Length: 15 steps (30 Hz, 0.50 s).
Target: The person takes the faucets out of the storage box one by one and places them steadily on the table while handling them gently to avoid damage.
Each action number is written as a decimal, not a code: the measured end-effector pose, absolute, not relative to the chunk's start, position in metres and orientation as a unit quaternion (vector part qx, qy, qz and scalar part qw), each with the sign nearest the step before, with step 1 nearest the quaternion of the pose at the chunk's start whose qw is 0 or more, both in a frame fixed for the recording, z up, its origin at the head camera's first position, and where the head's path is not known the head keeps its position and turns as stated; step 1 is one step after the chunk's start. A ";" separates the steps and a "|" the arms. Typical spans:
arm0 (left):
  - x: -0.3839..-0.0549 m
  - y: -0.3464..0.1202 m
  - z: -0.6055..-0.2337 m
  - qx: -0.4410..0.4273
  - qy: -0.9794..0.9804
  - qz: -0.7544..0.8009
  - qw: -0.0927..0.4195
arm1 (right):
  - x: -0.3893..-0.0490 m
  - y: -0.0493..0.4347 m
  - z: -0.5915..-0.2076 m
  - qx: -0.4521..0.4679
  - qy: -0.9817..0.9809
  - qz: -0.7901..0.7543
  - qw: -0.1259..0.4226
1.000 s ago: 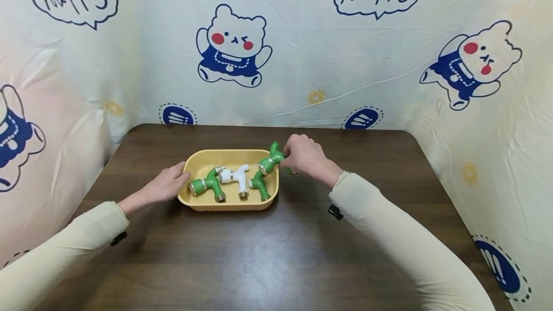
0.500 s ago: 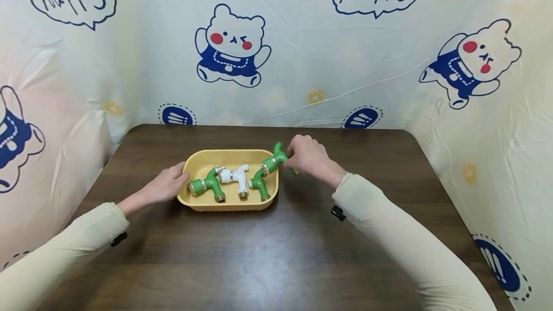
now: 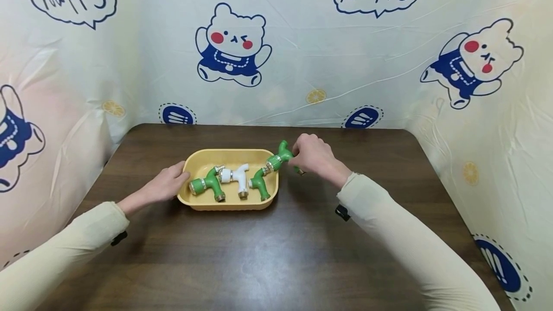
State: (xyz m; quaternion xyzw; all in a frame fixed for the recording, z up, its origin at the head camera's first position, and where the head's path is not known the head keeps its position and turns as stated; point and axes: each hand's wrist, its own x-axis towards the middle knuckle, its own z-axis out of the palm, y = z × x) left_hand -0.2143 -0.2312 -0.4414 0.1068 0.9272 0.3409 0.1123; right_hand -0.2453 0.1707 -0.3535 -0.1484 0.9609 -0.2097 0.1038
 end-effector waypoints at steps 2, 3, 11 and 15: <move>-0.214 -0.231 -0.441 0.106 0.928 0.340 0.110 | -0.245 0.172 -0.354 -0.146 0.961 -0.209 0.102; -0.214 -0.231 -0.441 0.105 0.928 0.340 0.111 | -0.246 0.173 -0.354 -0.145 0.962 -0.209 0.102; -0.213 -0.230 -0.440 0.095 0.930 0.339 0.111 | -0.247 0.178 -0.355 -0.140 0.962 -0.214 0.096; -0.213 -0.230 -0.441 0.089 0.929 0.339 0.117 | -0.246 0.180 -0.354 -0.137 0.962 -0.216 0.097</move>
